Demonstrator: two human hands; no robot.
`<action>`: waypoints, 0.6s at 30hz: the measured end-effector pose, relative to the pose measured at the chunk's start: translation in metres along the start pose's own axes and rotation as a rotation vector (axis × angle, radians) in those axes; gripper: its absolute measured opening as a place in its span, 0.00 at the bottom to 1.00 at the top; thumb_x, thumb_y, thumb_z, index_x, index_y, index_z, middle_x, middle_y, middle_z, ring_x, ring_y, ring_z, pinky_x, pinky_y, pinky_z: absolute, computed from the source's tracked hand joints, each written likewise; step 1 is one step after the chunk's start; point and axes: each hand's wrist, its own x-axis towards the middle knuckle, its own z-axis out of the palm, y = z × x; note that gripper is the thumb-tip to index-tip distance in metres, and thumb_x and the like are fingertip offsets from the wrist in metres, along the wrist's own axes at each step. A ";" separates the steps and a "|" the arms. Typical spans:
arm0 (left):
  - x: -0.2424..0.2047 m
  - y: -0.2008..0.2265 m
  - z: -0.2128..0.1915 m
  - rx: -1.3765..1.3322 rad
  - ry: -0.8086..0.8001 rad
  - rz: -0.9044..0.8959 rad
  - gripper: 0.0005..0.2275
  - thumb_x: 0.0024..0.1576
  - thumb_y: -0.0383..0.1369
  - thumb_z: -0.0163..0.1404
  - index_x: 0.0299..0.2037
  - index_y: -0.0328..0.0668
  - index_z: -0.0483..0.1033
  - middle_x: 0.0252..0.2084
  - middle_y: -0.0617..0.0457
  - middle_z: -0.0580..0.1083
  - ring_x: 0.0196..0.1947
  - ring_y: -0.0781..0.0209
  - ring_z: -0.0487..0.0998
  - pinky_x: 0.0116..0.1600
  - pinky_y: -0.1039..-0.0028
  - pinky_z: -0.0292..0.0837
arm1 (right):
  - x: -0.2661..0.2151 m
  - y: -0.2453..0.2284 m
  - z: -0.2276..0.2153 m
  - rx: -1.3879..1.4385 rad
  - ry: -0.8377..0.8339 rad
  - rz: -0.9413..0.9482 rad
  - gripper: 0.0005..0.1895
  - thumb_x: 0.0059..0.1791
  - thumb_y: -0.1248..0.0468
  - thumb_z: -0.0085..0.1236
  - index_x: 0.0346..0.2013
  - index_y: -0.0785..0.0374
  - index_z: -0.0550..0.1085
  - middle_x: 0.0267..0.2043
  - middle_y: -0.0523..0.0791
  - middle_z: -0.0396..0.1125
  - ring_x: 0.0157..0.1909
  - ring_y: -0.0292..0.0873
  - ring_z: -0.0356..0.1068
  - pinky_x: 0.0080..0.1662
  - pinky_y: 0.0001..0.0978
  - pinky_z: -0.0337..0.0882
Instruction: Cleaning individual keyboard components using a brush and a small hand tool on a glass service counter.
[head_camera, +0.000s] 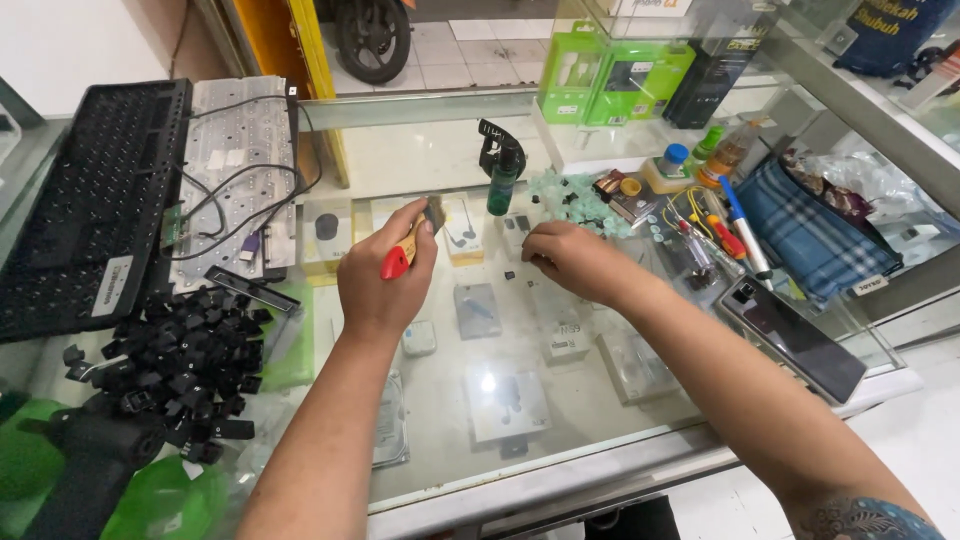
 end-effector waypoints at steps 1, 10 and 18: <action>0.000 -0.001 0.000 -0.001 0.000 -0.003 0.13 0.66 0.36 0.48 0.56 0.45 0.81 0.43 0.39 0.82 0.42 0.37 0.84 0.46 0.52 0.81 | -0.002 -0.008 0.000 0.000 -0.003 0.000 0.03 0.52 0.69 0.58 0.40 0.59 0.76 0.45 0.45 0.72 0.50 0.50 0.76 0.49 0.40 0.77; 0.001 -0.004 0.002 0.035 0.008 0.018 0.13 0.65 0.38 0.49 0.56 0.49 0.81 0.43 0.41 0.82 0.44 0.37 0.83 0.48 0.48 0.79 | -0.018 -0.055 0.016 0.088 0.174 -0.181 0.04 0.50 0.72 0.58 0.37 0.60 0.75 0.41 0.47 0.73 0.48 0.51 0.75 0.47 0.38 0.77; -0.001 0.000 0.000 0.020 0.014 -0.019 0.12 0.65 0.36 0.49 0.54 0.48 0.83 0.43 0.41 0.82 0.42 0.36 0.84 0.48 0.51 0.80 | -0.032 -0.049 -0.002 0.216 0.321 -0.110 0.05 0.52 0.72 0.58 0.40 0.62 0.79 0.41 0.51 0.74 0.49 0.56 0.76 0.49 0.42 0.77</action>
